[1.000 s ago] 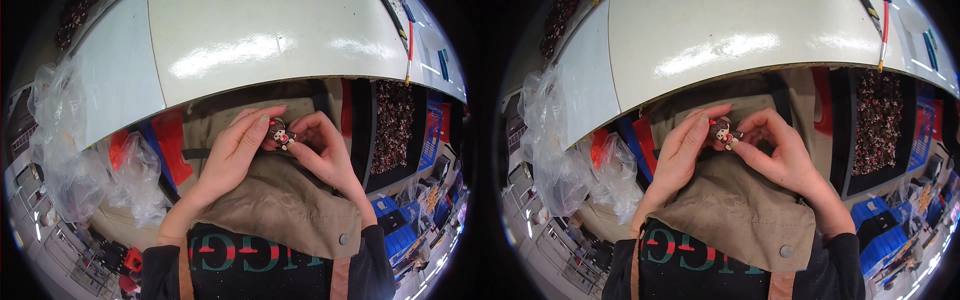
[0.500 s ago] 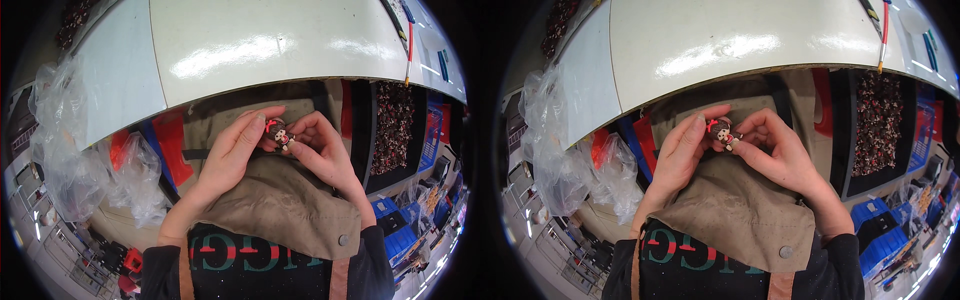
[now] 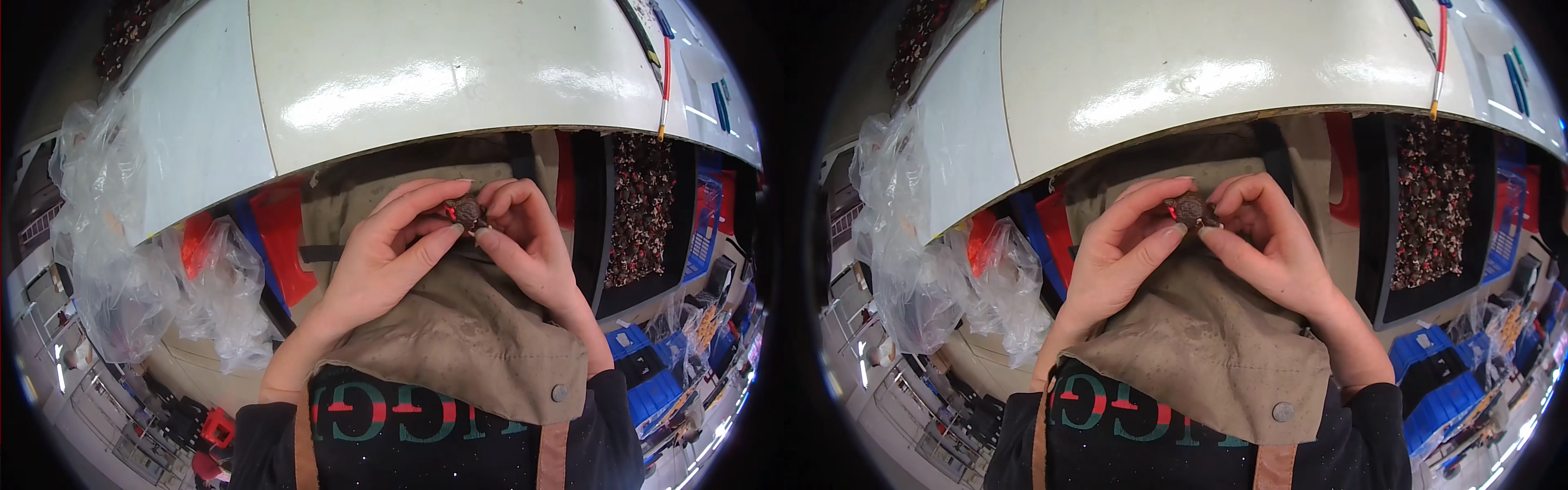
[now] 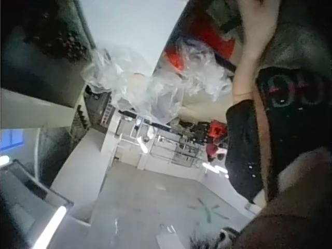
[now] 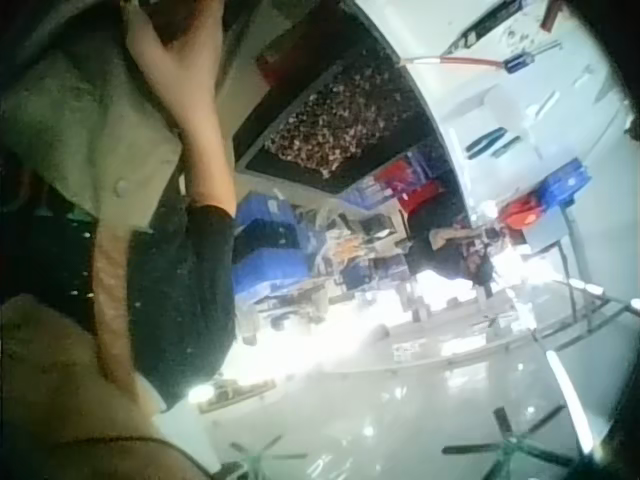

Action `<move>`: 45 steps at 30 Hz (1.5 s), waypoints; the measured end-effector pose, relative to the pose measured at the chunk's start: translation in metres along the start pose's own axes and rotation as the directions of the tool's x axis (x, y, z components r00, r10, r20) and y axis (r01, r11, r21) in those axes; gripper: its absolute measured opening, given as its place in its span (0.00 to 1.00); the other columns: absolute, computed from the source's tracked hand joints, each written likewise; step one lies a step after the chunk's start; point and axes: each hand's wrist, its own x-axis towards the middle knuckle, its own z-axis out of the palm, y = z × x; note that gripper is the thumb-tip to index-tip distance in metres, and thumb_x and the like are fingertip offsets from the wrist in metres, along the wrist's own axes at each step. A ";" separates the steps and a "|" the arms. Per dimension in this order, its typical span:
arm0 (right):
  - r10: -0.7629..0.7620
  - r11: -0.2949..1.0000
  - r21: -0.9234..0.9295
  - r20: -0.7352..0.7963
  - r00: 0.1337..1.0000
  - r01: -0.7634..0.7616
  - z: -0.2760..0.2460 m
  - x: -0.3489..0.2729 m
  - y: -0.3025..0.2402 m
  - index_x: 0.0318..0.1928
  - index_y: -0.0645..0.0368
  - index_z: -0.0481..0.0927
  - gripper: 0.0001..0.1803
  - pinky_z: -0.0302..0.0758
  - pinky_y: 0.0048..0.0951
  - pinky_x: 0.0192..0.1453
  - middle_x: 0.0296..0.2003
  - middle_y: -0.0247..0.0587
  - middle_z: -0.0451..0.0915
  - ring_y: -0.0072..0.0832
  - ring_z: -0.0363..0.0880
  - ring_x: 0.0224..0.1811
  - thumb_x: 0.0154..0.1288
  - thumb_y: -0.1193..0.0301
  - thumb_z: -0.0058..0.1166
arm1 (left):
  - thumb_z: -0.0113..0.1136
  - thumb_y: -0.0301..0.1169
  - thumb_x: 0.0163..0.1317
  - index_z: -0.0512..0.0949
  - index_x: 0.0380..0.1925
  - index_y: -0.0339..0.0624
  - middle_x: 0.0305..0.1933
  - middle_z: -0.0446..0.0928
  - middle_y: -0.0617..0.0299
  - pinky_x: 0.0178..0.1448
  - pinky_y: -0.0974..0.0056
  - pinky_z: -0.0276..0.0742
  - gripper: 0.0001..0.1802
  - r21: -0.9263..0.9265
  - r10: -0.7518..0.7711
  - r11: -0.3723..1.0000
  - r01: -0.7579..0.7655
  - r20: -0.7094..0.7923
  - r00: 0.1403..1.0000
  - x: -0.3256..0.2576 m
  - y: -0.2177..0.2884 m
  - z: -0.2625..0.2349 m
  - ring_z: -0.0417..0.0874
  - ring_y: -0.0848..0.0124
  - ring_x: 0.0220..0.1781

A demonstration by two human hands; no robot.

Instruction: Assembling small toy figurines by painting, gluing, and fitting parts together at a factory workbench.

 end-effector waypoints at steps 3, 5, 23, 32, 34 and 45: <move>-0.073 0.992 -0.105 0.009 0.997 0.074 -0.001 0.000 0.002 0.41 0.59 0.66 0.14 0.68 0.18 0.47 0.46 0.37 0.66 0.16 0.69 0.44 0.59 0.84 0.55 | 0.55 0.20 0.61 0.68 0.59 0.38 0.60 0.67 0.55 0.64 0.65 0.65 0.24 -0.076 -0.033 0.997 0.035 0.024 0.999 0.000 0.001 0.001 0.69 0.69 0.62; -0.141 0.974 -0.180 0.008 0.990 0.140 -0.003 0.001 0.008 0.40 0.59 0.66 0.14 0.68 0.19 0.47 0.45 0.38 0.67 0.18 0.69 0.43 0.57 0.83 0.56 | 0.55 0.19 0.61 0.66 0.60 0.38 0.60 0.68 0.54 0.64 0.65 0.65 0.25 -0.079 -0.024 0.997 0.026 0.024 0.999 -0.001 0.004 0.003 0.69 0.69 0.62; -0.361 0.835 -0.432 0.036 0.932 0.341 0.000 0.005 0.008 0.42 0.59 0.68 0.20 0.71 0.21 0.44 0.43 0.38 0.70 0.21 0.72 0.40 0.51 0.83 0.63 | 0.49 0.19 0.64 0.55 0.66 0.42 0.62 0.67 0.48 0.65 0.66 0.64 0.30 -0.126 0.052 0.991 -0.045 0.049 0.997 -0.004 0.005 0.006 0.69 0.67 0.63; -0.403 0.810 -0.467 -0.003 0.915 0.355 -0.001 0.002 0.004 0.41 0.59 0.69 0.21 0.71 0.21 0.42 0.40 0.36 0.70 0.21 0.72 0.38 0.50 0.79 0.66 | 0.45 0.24 0.68 0.54 0.66 0.41 0.64 0.65 0.47 0.66 0.61 0.65 0.28 -0.124 0.085 0.989 -0.077 0.059 0.995 0.001 -0.003 0.006 0.67 0.62 0.65; -0.418 0.786 -0.504 -0.003 0.908 0.359 -0.002 0.002 0.003 0.41 0.59 0.69 0.22 0.72 0.21 0.41 0.39 0.36 0.70 0.21 0.72 0.37 0.49 0.78 0.68 | 0.45 0.24 0.68 0.54 0.67 0.41 0.64 0.64 0.47 0.66 0.60 0.65 0.27 -0.144 0.065 0.988 -0.057 0.048 0.997 0.001 -0.003 0.008 0.67 0.61 0.65; -0.485 0.703 -0.575 0.040 0.873 0.417 -0.003 -0.005 0.001 0.40 0.58 0.69 0.25 0.70 0.21 0.34 0.35 0.35 0.70 0.20 0.69 0.30 0.43 0.74 0.72 | 0.42 0.27 0.70 0.55 0.66 0.41 0.64 0.64 0.51 0.63 0.67 0.67 0.25 -0.174 0.004 0.985 0.013 0.099 0.995 -0.002 -0.004 0.013 0.67 0.69 0.64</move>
